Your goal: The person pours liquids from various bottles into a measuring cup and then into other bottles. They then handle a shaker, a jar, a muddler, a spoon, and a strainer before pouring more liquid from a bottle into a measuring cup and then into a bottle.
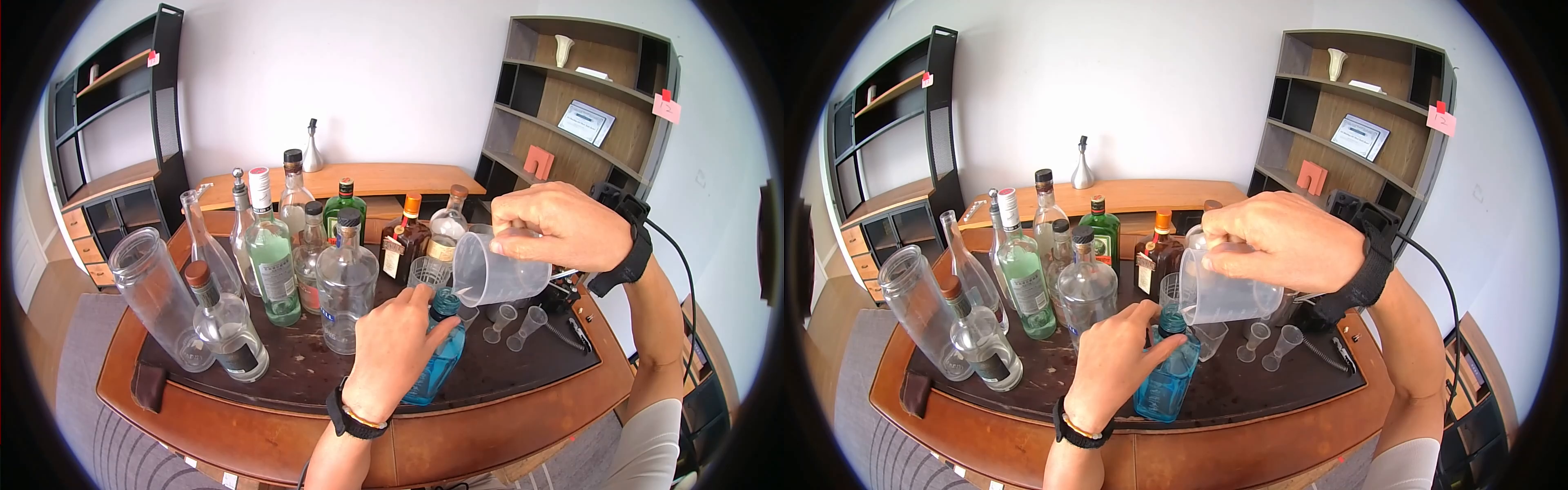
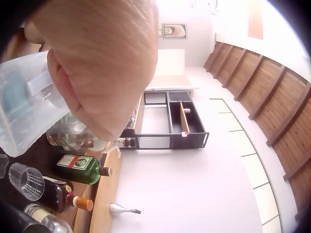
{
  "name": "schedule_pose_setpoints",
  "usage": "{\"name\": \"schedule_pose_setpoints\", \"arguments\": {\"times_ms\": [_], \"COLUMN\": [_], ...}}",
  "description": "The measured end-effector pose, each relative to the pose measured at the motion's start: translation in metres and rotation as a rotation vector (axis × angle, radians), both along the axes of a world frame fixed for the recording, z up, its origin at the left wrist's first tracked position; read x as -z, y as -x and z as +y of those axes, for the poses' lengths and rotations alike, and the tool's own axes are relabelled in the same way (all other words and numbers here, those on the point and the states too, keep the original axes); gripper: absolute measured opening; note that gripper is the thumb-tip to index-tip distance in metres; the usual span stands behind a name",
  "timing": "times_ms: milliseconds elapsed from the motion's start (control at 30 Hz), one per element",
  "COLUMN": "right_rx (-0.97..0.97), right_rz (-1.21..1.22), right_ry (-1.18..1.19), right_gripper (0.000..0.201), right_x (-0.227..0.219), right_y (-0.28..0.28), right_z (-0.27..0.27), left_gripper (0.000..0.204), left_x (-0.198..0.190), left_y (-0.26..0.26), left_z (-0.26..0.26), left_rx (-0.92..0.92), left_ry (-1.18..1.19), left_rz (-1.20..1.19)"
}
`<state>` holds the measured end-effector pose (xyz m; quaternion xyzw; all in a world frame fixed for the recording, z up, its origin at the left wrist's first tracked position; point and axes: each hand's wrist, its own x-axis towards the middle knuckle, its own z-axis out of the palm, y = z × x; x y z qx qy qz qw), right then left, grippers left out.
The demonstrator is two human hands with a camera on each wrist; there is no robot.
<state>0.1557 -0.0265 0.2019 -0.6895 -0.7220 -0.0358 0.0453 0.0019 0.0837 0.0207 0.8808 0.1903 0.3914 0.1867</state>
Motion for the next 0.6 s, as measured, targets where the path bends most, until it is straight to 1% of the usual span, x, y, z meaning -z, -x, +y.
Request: {"name": "schedule_pose_setpoints", "arguments": {"times_ms": [600], "right_rx": [0.011], "right_rz": [-0.032], "right_ry": [0.022], "right_gripper": [0.031], "right_x": [-0.0022], "right_y": [0.0060], "right_z": [0.0047], "left_gripper": [0.037], "left_x": [-0.0010], "left_y": [0.0007], "left_z": [-0.0004], "left_rx": [0.007], "left_ry": [0.006], "left_rz": [-0.007]}}
